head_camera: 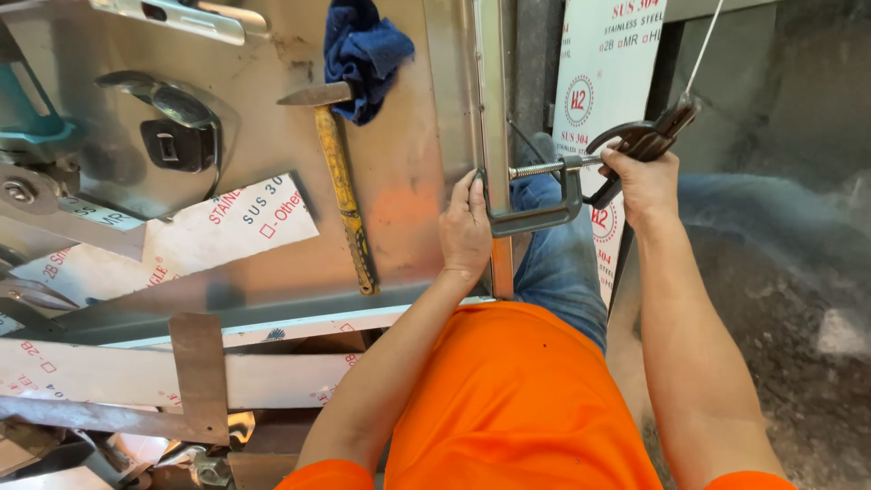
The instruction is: The person clamps a stainless steel sheet to the workbench edge with a C-clamp, tightens the clamp, and uses a welding torch with locking pliers to make tack welds along the sheet edge, occasionally wiping the area with a blue cloth and repositioning the clamp.
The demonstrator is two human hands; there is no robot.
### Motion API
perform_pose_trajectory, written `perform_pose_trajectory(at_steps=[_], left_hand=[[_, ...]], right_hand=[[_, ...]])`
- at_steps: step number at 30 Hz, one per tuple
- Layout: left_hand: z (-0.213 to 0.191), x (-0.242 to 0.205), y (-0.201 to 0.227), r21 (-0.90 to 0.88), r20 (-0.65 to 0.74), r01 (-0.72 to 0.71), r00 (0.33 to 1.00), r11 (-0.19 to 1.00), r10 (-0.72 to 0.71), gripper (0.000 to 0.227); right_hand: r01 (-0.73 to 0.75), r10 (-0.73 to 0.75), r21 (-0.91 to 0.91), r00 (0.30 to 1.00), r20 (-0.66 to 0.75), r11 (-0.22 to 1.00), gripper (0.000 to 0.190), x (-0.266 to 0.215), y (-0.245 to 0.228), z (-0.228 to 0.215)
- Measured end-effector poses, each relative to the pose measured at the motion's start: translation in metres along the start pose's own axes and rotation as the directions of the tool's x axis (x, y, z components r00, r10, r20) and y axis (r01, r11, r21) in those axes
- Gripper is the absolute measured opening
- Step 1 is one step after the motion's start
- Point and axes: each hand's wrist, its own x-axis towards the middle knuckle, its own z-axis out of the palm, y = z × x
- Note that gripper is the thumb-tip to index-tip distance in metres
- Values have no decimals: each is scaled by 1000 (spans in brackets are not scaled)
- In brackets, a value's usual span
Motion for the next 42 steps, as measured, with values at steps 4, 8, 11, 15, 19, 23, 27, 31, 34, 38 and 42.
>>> perform_pose_trajectory(at_steps=[4, 8, 11, 15, 19, 23, 27, 31, 34, 38, 42], left_hand=[[-8, -14, -5, 63, 28, -43, 999, 997, 41, 30], [-8, -18, -9, 29, 47, -34, 998, 999, 32, 27], [-5, -13, -10, 8, 25, -59, 998, 998, 58, 26], [-2, -2, -4, -22, 3, -29, 1000, 999, 29, 27], [-3, 4, -3, -74, 2, -24, 1000, 997, 24, 27], [-2, 4, -6, -21, 7, -20, 1000, 1000, 20, 28], [0, 6, -3, -8, 7, 2, 1000, 1000, -2, 28], [2, 4, -3, -35, -5, 7, 1000, 999, -8, 29], [3, 5, -7, -21, -29, -1, 1000, 1000, 0, 28], [6, 4, -7, -20, -23, 1, 1000, 1000, -1, 28], [5, 4, -7, -28, -21, 25, 999, 999, -26, 28]], right_hand=[[14, -14, -29, 1000, -9, 999, 10, -31, 0, -7], [9, -8, 35, 1000, -29, 999, 9, -45, 0, -14], [22, -19, 58, 999, -45, 998, 9, -42, 0, -12], [41, -39, 26, 997, -71, 999, 9, -29, -8, -3], [26, -25, 15, 997, -72, 1000, 11, -12, -2, -2], [-49, 48, -13, 996, -74, 999, 8, 3, 2, 0], [-186, 188, 79, 982, -8, 979, 7, 7, -2, 2], [-232, 206, 224, 969, 134, 947, 14, -3, 6, -14], [-181, 113, 271, 962, 248, 945, 22, -8, 7, -19], [-33, -11, 203, 978, 207, 979, 24, -6, 5, -19], [44, -50, 42, 983, 177, 998, 20, 0, 2, -19]])
